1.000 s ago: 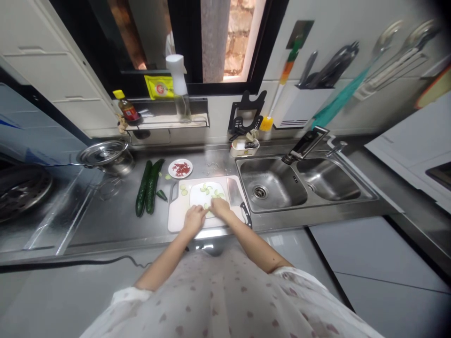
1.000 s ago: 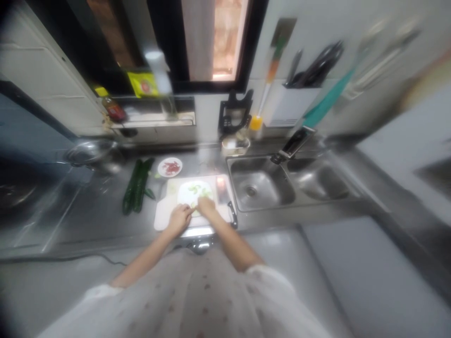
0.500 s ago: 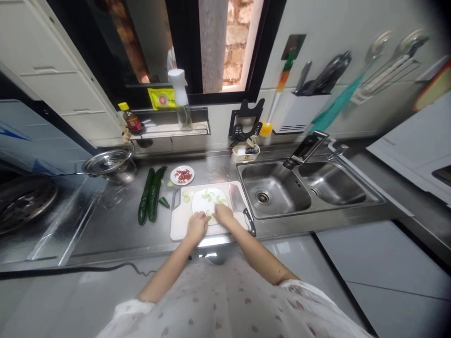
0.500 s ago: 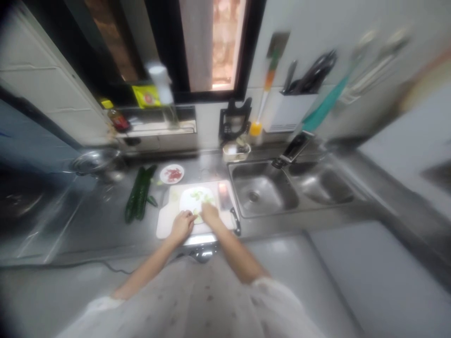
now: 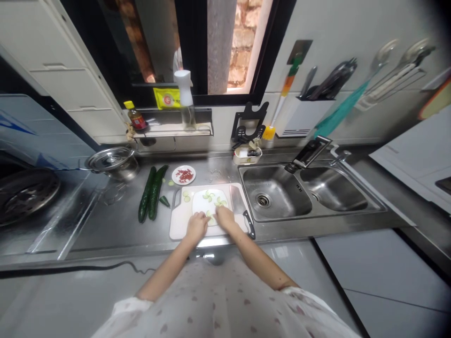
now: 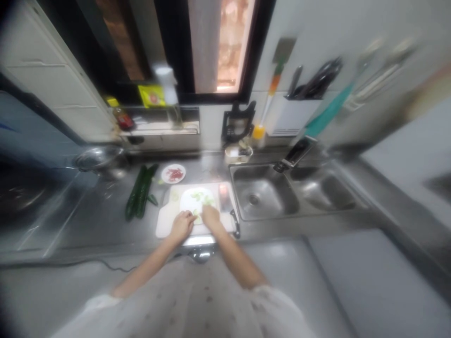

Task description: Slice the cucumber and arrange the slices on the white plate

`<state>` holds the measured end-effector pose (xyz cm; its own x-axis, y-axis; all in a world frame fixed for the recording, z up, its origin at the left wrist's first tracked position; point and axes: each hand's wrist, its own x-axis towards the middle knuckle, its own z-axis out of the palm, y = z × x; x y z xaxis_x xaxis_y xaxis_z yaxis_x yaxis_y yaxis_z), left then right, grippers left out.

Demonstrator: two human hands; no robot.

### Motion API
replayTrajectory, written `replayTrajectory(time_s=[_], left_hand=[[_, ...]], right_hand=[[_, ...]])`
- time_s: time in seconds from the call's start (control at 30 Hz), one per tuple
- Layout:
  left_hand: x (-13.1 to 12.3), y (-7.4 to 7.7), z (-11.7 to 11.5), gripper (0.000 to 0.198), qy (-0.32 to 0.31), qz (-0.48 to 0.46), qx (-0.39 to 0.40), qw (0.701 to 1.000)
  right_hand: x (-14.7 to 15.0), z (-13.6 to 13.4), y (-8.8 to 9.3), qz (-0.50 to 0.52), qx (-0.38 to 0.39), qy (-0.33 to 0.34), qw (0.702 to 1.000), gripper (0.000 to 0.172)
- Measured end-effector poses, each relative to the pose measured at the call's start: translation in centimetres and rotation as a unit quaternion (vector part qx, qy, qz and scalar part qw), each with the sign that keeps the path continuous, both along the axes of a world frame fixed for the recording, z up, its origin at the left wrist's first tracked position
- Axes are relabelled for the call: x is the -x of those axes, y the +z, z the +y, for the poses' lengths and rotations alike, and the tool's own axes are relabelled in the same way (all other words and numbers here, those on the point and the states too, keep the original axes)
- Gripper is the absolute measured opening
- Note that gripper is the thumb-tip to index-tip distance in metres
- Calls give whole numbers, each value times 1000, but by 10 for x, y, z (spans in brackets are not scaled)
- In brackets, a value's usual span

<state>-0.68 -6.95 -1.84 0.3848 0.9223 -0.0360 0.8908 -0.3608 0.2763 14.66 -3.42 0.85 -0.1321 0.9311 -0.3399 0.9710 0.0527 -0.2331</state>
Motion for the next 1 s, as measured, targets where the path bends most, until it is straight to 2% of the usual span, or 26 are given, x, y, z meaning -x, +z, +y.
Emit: replayTrajectory(time_s=[0.3, 0.67, 0.87, 1.0], left_hand=[[-1, 1, 2, 30, -2, 6, 0, 1000], [-2, 8, 6, 31, 7, 16, 32, 999], [-5, 12, 18, 29, 63, -17, 66, 996], [6, 9, 34, 31, 144, -90, 41, 985]], right_hand=[[-3, 0, -7, 15, -11, 9, 1000, 22], [-1, -2, -6, 22, -15, -6, 1000, 22], [-4, -5, -1, 72, -39, -13, 997, 21], [-9, -7, 3, 96, -55, -29, 993, 21]])
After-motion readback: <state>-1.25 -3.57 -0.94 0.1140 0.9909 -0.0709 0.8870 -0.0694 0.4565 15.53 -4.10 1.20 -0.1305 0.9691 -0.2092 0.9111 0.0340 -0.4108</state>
